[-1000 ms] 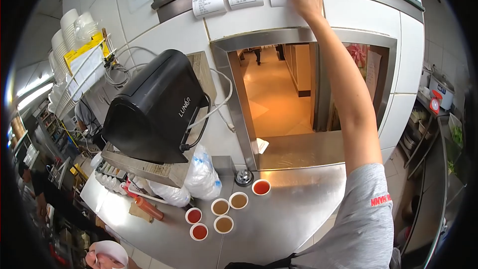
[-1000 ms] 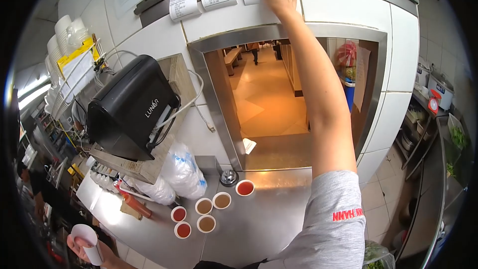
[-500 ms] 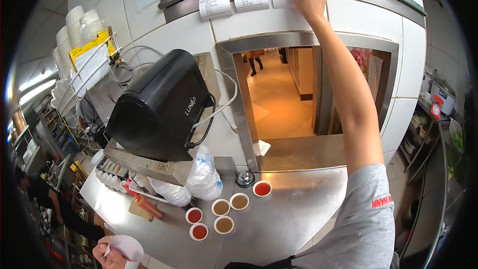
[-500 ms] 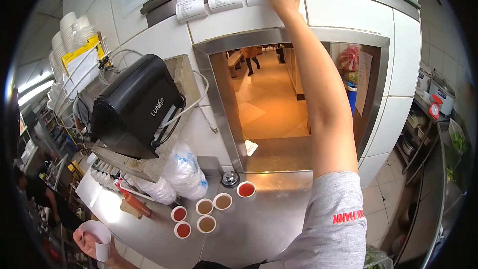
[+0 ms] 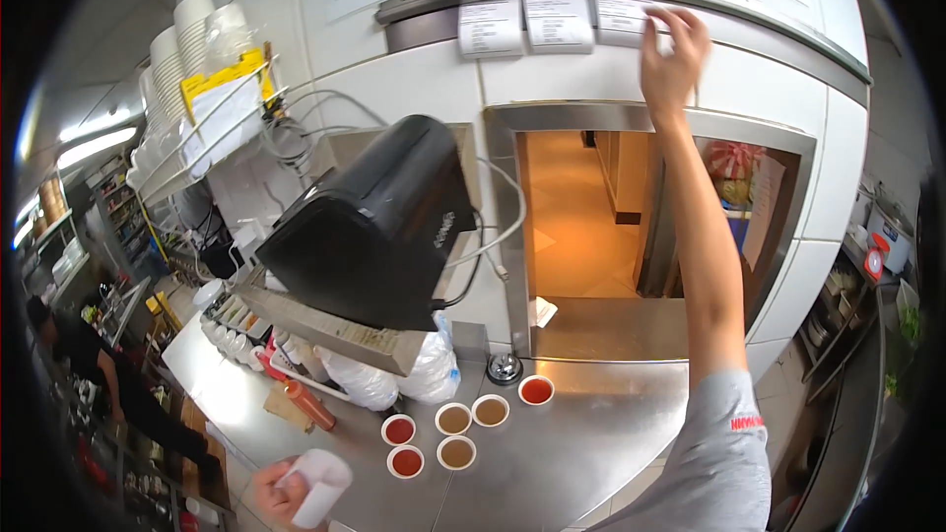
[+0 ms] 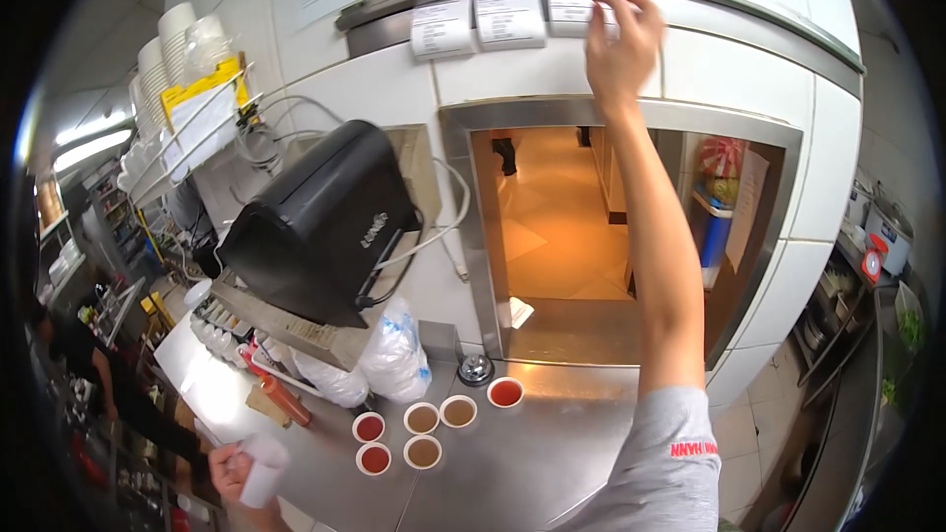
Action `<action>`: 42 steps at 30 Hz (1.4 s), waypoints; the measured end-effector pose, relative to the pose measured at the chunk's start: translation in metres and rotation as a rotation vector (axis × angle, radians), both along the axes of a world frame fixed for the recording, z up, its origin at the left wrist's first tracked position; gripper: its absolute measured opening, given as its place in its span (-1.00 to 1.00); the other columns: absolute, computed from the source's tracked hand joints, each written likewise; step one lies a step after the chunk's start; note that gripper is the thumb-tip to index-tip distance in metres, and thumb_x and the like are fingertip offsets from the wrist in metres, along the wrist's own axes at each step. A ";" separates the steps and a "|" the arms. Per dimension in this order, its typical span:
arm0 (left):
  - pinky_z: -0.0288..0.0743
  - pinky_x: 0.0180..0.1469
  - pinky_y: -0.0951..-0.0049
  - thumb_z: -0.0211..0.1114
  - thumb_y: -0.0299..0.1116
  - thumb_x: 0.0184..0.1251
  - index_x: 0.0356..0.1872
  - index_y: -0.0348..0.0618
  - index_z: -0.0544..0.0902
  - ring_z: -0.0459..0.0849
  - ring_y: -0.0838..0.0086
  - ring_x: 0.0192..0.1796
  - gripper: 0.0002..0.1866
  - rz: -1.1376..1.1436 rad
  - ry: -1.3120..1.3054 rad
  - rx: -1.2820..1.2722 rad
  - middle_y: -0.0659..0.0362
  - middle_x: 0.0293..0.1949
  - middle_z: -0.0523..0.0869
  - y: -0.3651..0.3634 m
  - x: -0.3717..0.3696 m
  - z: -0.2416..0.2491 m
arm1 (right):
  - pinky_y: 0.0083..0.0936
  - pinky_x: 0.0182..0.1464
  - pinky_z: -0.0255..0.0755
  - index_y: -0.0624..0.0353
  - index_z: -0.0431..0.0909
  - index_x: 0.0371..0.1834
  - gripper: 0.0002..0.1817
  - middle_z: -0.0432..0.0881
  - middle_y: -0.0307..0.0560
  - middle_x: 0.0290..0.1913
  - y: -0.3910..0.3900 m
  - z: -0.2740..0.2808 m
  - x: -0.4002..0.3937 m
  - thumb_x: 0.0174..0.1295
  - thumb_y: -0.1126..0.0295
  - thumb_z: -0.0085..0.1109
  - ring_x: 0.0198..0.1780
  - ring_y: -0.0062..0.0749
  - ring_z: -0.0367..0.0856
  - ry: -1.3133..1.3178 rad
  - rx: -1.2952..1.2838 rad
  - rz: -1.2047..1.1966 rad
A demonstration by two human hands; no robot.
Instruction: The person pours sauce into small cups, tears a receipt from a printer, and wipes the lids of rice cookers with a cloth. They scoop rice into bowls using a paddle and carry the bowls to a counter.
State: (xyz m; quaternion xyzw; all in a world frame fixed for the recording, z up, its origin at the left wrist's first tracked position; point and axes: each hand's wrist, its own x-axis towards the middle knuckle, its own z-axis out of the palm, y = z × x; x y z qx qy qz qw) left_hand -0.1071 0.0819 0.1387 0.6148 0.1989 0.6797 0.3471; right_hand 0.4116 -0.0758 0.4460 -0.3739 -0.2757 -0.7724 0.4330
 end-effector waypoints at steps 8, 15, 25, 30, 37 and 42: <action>0.34 0.06 0.31 -0.01 -0.44 0.16 -0.34 -0.25 0.48 0.44 0.23 0.07 -0.87 -0.409 0.097 -0.298 -0.12 0.05 0.46 0.017 -0.009 -0.032 | -0.52 -0.09 0.39 0.20 0.47 0.00 -0.72 0.48 -0.05 -0.07 0.030 -0.306 -0.355 0.26 0.37 -0.02 -0.01 -0.36 0.44 0.782 -1.038 1.209; 0.11 0.23 0.29 -0.13 -0.59 0.00 -0.59 -0.18 0.45 0.33 0.27 0.19 -0.83 -0.503 0.414 -0.139 -0.12 0.23 0.31 0.082 -0.136 -0.061 | -0.37 0.11 0.32 0.12 0.06 0.31 -0.48 0.24 -0.08 0.24 0.142 -0.417 -0.515 0.37 0.09 -0.29 0.26 -0.34 0.24 1.835 -0.838 2.893; 0.04 0.28 0.36 0.10 -0.61 0.04 0.05 -0.16 0.38 0.22 0.33 0.30 -0.54 -0.466 0.189 -0.603 0.03 0.28 0.24 0.191 -0.309 -0.106 | -0.51 0.11 0.26 0.16 0.24 0.17 -0.49 0.42 -0.23 0.03 0.292 -0.437 -0.686 0.14 0.47 0.14 0.08 -0.55 0.36 1.926 -1.380 2.745; 0.06 0.29 0.43 0.06 -0.45 0.24 0.08 -0.21 0.42 0.29 0.33 0.27 -0.64 -0.384 0.158 -0.660 0.07 0.17 0.39 0.285 -0.341 -0.128 | -0.53 -0.03 0.38 0.22 0.44 -0.03 -0.64 0.56 -0.20 -0.11 0.404 -0.456 -0.727 0.08 0.46 0.23 -0.07 -0.57 0.49 1.851 -1.333 2.400; 0.41 -0.13 0.54 -0.01 -0.24 0.37 -0.11 -0.27 0.52 0.51 0.61 -0.18 -0.70 -0.202 0.003 -0.962 0.22 -0.23 0.59 0.454 -0.401 -0.123 | -0.65 -0.23 0.42 0.30 0.56 -0.18 -0.77 0.62 -0.18 -0.26 0.595 -0.425 -0.783 0.11 0.44 0.19 -0.23 -0.65 0.53 1.690 -1.582 2.141; 0.45 -0.01 0.44 -0.05 -0.32 0.36 0.07 -0.24 0.40 0.57 0.44 -0.11 -0.68 -0.245 -0.391 -1.035 0.12 -0.11 0.57 0.557 -0.461 -0.100 | -0.60 -0.22 0.44 0.29 0.51 -0.12 -0.77 0.62 -0.18 -0.26 0.715 -0.437 -0.826 0.23 0.40 0.06 -0.27 -0.62 0.54 1.459 -1.728 2.329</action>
